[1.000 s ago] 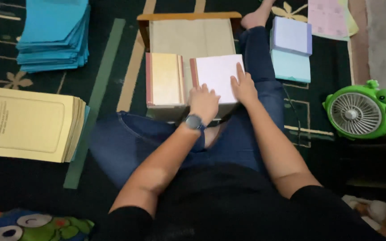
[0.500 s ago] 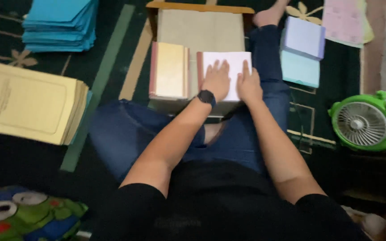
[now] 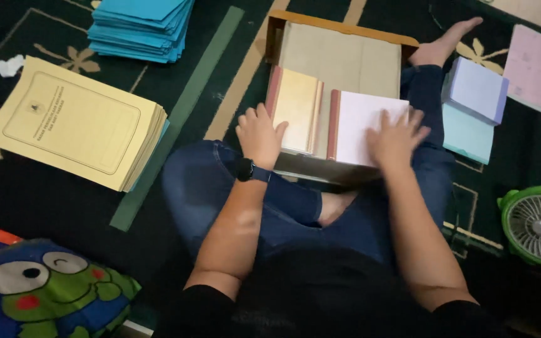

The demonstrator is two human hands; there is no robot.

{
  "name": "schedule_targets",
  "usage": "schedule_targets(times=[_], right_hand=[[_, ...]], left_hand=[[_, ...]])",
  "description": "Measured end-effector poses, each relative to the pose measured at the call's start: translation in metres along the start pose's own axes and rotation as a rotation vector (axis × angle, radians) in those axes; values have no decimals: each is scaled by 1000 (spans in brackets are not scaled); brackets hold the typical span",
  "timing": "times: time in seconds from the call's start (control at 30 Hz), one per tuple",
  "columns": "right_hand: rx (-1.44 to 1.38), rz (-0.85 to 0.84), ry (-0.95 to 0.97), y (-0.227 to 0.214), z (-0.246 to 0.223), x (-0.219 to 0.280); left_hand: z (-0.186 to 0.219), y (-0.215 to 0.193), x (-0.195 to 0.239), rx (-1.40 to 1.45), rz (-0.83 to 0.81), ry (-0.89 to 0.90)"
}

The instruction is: A person sits on the floor and manually inspects booklets before stacking them into a cardboard box.

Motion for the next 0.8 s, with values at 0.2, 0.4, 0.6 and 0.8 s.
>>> schedule_targets(times=[0.2,0.4,0.6,0.8], right_hand=[[-601,-187,-443,-29,-133,43],[-511,-247,-483,-42,-154,58],[-539,-231,-501,-41,-150,59],[-583,-306,-455,-55,-152,66]], left_hand=[[17,-23,6,-46,58,-22],[16,-24,8,-62,135,-45],[14,-13,7,-75,135,0],[17,-31,13,179,94,28]])
Point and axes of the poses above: each hand's wrist, its own x-axis away from the middle knuckle, its own y-axis out of the palm, z = x × y, the point moved 1 cm from there along -x, towards the middle knuckle, and after that the axes turned 7 degrees about -x, right-handed, at the moved point
